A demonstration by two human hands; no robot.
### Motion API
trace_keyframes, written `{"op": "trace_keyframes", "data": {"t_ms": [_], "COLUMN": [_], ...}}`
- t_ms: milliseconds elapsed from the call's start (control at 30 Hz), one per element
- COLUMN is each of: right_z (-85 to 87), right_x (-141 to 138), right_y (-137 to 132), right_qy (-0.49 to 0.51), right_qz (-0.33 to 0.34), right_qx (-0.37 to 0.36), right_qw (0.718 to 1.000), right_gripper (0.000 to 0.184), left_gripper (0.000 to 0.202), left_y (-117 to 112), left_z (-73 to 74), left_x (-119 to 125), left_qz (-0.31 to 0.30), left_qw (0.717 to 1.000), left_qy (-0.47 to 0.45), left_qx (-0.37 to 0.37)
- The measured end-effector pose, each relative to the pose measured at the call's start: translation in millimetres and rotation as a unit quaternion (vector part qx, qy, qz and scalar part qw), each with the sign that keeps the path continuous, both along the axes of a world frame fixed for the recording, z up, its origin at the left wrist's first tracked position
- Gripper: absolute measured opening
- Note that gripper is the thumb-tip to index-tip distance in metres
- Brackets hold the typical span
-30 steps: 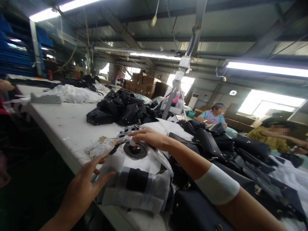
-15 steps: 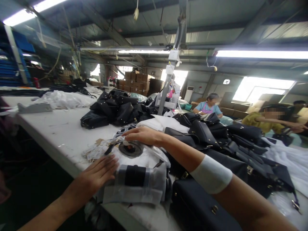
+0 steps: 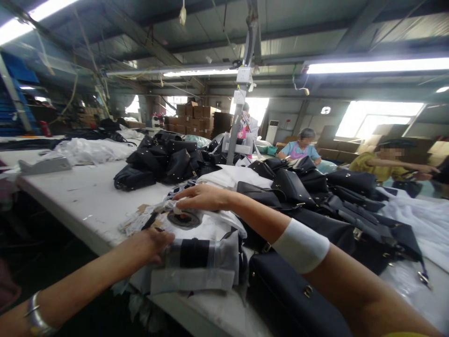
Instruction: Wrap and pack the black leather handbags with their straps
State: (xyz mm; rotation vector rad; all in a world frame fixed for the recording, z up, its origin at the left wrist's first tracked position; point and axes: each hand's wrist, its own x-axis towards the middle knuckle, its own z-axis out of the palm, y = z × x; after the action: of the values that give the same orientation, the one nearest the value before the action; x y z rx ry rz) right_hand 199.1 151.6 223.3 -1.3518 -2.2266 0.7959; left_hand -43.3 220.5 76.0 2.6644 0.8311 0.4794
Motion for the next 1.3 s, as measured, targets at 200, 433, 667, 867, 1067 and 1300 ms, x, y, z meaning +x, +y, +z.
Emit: {"op": "trace_keyframes", "data": {"t_ms": [200, 433, 667, 867, 1067, 1300], "right_z": [-1.3, 1.3, 2.2, -5.5, -27.8, -30.1], "right_x": [11, 15, 20, 27, 34, 37], "right_y": [0, 1, 5, 5, -4, -5], "right_qy": [-0.030, -0.063, -0.137, -0.221, -0.280, -0.276], "right_qz": [0.001, 0.010, -0.011, -0.005, 0.004, 0.018], "right_qx": [0.023, 0.029, 0.043, 0.026, -0.015, -0.020], "right_qw": [0.999, 0.998, 0.990, 0.975, 0.960, 0.961], "right_gripper": [0.036, 0.039, 0.042, 0.042, 0.042, 0.071], "left_gripper": [0.048, 0.029, 0.051, 0.041, 0.027, 0.060], "left_y": [-6, -7, -9, -28, -43, -34], "left_z": [11.6, -1.1, -3.3, 9.7, 5.1, -51.7], "left_x": [9, 13, 14, -2, -43, -80], "left_qz": [-0.032, -0.043, -0.094, -0.150, -0.015, 0.307], "left_qw": [0.993, 0.971, 0.954, 0.943, 0.977, 0.914], "left_qy": [0.097, 0.183, 0.141, 0.086, -0.118, -0.264], "left_qx": [0.065, 0.146, 0.247, 0.284, 0.175, 0.001]}}
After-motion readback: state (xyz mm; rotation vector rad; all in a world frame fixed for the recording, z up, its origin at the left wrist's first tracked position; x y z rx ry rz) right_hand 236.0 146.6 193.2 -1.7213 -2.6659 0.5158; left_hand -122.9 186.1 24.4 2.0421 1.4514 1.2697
